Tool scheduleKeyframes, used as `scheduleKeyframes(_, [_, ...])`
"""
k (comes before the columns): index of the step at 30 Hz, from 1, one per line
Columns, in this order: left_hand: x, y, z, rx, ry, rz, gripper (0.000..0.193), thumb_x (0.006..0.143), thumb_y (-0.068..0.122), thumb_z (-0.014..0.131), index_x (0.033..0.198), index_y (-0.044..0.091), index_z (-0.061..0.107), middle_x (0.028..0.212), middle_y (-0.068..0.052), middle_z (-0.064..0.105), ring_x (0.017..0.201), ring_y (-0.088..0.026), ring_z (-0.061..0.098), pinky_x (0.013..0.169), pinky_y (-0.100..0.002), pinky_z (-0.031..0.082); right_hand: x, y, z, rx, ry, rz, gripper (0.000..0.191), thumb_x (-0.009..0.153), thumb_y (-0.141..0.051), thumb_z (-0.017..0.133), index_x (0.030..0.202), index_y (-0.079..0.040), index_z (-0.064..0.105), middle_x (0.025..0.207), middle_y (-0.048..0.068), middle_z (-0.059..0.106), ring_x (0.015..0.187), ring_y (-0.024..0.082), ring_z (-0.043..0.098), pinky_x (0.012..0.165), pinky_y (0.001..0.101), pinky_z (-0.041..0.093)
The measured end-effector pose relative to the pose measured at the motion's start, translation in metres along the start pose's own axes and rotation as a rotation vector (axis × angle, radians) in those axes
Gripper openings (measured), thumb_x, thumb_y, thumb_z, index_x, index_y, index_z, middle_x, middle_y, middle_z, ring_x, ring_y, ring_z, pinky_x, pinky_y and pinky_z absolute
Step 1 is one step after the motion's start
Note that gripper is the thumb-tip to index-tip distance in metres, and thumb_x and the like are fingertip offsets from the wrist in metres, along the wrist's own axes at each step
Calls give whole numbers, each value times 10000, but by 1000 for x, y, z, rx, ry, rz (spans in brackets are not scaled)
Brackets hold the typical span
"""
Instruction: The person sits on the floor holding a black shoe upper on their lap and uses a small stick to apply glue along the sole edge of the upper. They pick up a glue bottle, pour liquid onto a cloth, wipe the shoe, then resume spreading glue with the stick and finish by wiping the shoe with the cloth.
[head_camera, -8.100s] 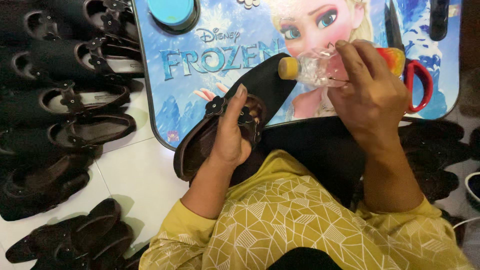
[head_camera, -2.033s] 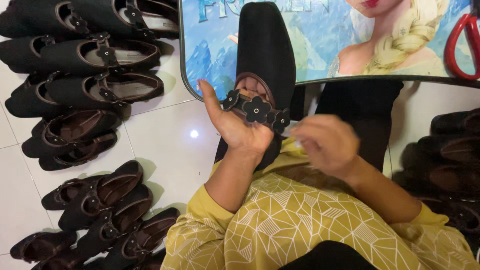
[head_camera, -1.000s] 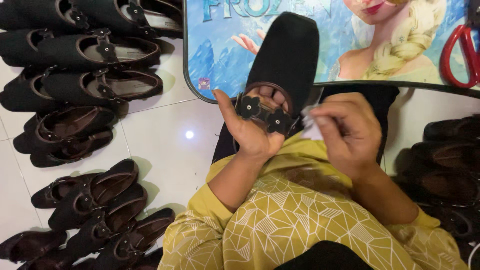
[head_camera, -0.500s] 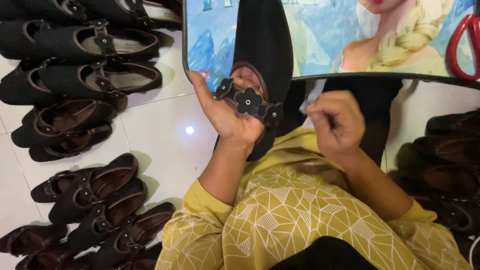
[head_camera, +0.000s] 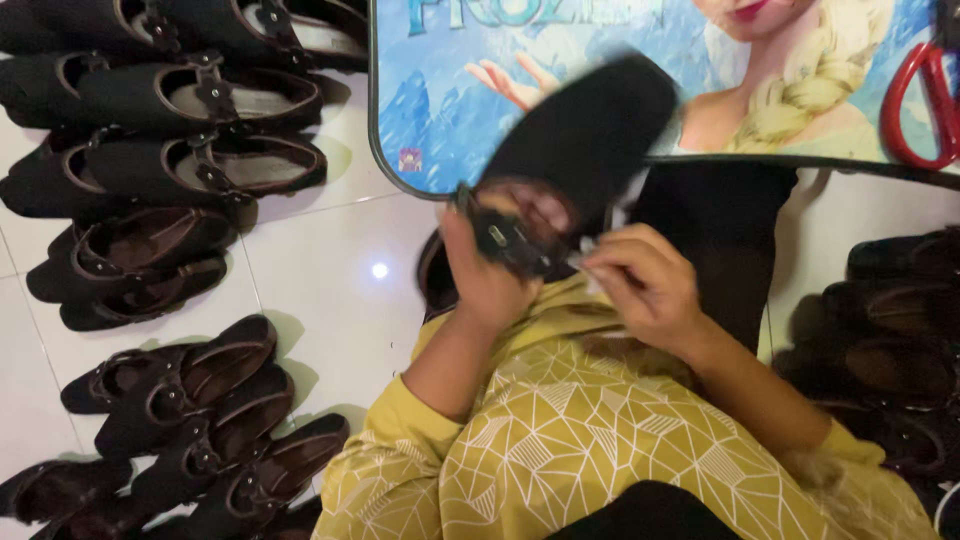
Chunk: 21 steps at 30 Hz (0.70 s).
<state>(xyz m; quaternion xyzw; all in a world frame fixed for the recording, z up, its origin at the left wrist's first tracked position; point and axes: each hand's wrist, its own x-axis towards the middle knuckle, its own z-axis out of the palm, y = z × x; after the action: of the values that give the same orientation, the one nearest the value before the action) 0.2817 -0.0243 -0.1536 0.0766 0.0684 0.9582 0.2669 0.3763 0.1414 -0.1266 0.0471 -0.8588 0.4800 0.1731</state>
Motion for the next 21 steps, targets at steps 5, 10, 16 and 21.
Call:
scheduleKeyframes(5, [-26, -4, -12, 885, -211, 6, 811, 1021, 728, 370, 1454, 61, 525, 1466, -131, 565, 1397, -244, 524, 1252, -406, 379, -20, -16, -16, 96, 229, 146, 44, 1069, 12, 621, 1110, -2, 628, 1061, 113, 638, 913, 163, 601, 842, 259, 490])
scheduleKeyframes(10, [-20, 19, 4, 1508, -374, 65, 874, 1026, 729, 285, 1566, 55, 423, 1569, -125, 472, 1492, -249, 430, 1289, -363, 306, -12, -53, -25, 10, 263, 14, 98, 1059, 49, 651, 1118, -27, 634, 1089, 108, 640, 937, 169, 632, 831, 253, 534])
scheduleKeyframes(16, [-13, -5, 3, 1376, -307, 85, 1054, 959, 855, 256, 1595, 27, 393, 1566, -126, 468, 1466, -226, 440, 1263, -342, 327, 19, -59, -2, -171, 126, -315, 162, 934, 40, 757, 1059, -17, 673, 1062, 133, 658, 921, 270, 675, 794, 338, 561])
scheduleKeyframes(21, [-16, -19, -23, 799, -248, 64, 1133, 904, 891, 403, 1597, -5, 387, 1597, -107, 453, 1498, -205, 414, 1309, -340, 288, 22, -49, -3, -84, -4, -244, 168, 899, 30, 746, 1048, 3, 674, 1028, 149, 661, 873, 274, 681, 749, 338, 551])
